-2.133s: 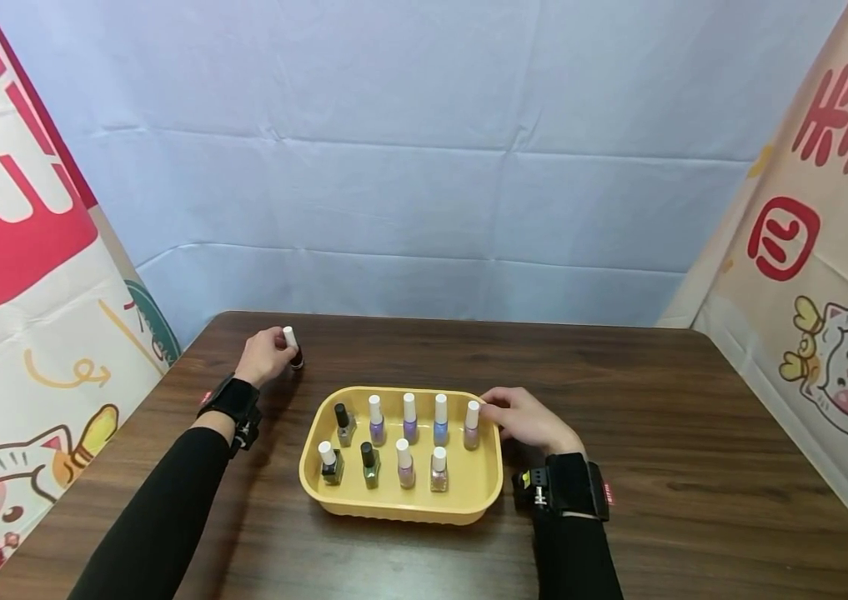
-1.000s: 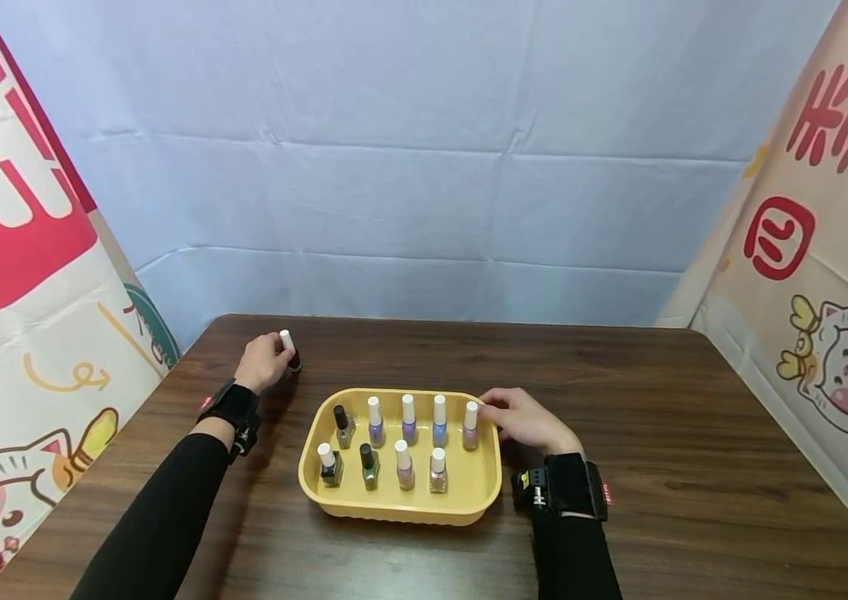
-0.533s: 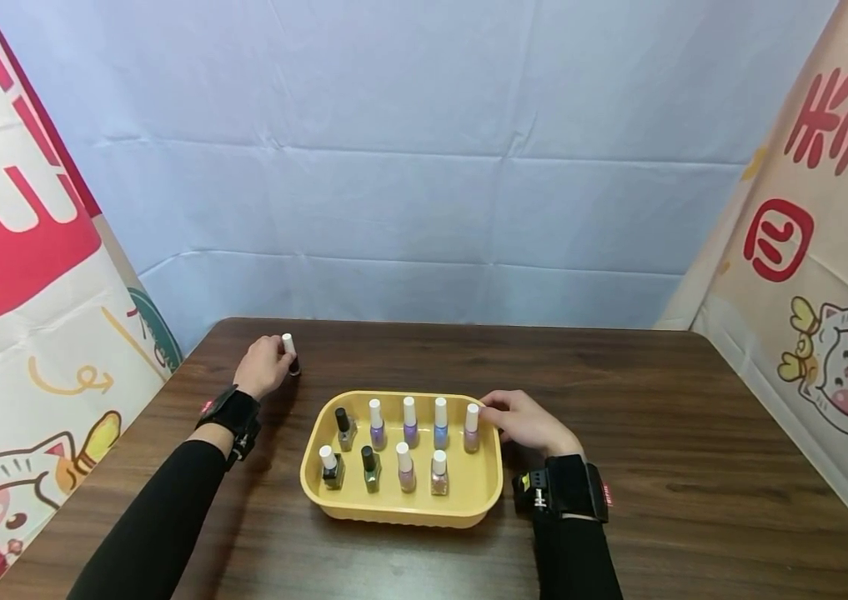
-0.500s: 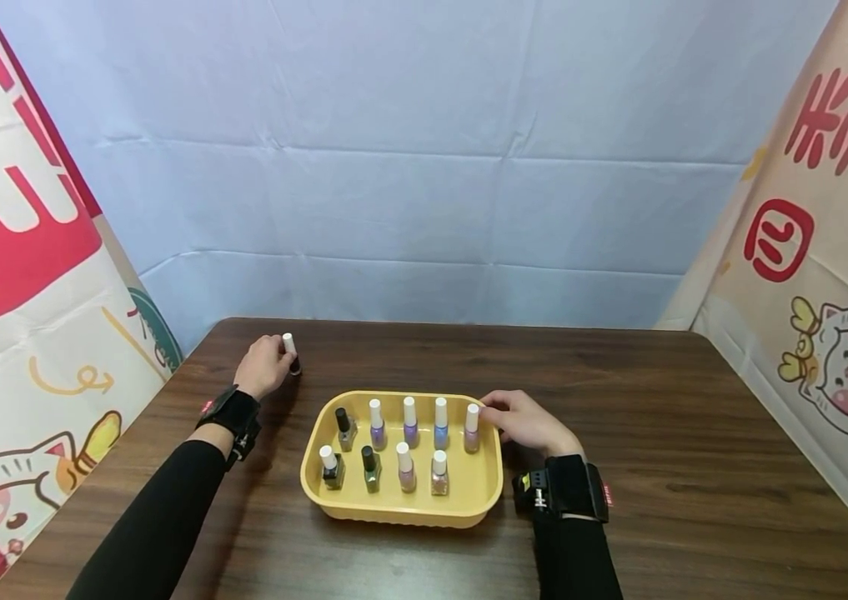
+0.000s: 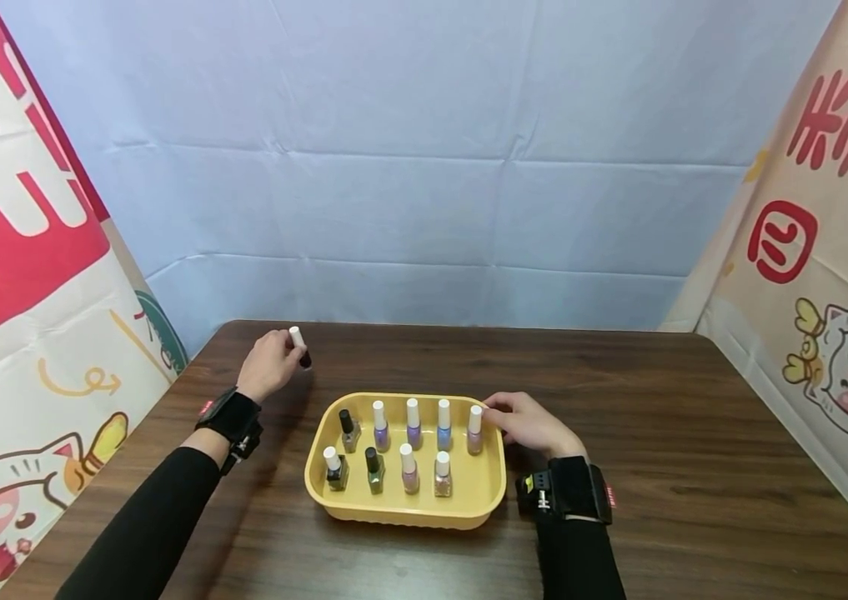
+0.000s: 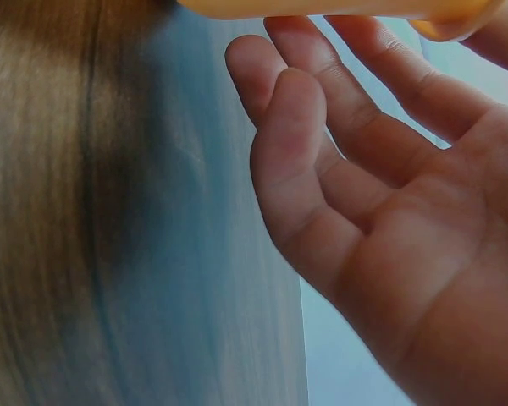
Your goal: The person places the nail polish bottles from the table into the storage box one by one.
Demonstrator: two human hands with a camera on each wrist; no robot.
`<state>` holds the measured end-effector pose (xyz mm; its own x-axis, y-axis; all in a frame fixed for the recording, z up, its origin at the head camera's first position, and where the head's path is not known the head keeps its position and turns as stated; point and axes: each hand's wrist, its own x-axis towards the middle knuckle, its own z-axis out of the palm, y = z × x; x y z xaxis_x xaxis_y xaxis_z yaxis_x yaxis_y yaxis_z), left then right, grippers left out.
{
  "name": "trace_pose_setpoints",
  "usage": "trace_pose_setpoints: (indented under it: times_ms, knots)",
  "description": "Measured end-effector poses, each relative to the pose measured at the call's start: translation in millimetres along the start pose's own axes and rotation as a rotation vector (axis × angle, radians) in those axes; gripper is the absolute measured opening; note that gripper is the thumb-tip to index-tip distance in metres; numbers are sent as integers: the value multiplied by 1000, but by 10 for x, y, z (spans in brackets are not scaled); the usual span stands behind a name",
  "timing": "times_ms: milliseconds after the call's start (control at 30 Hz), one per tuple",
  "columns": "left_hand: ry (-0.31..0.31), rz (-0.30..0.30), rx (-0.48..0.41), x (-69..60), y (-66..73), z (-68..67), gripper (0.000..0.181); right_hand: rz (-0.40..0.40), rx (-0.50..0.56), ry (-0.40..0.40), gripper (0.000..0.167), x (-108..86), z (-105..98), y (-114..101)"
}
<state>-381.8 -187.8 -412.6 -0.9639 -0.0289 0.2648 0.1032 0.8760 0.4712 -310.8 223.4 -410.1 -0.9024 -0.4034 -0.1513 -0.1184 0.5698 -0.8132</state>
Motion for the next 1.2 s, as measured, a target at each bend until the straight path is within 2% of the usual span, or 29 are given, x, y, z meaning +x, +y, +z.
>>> trace_pose_setpoints:
  times_ms: [200, 367, 667, 933, 1200]
  knots:
    - [21, 46, -3, -39, 72, -132, 23, 6, 0, 2, 37, -1, 10, -12]
    - [30, 73, -9, -66, 118, -191, 23, 2, -5, 1, 37, -18, 11, -12]
    - [-15, 103, -90, -173, 287, -331, 23, 2, -21, 1, 37, -3, 0, -9]
    - [-52, 169, -121, -285, 530, -417, 20, -16, -19, -9, 39, -1, -16, 9]
    - [-44, 277, -102, -424, 785, -489, 17, 21, 7, -3, 37, 32, 1, 33]
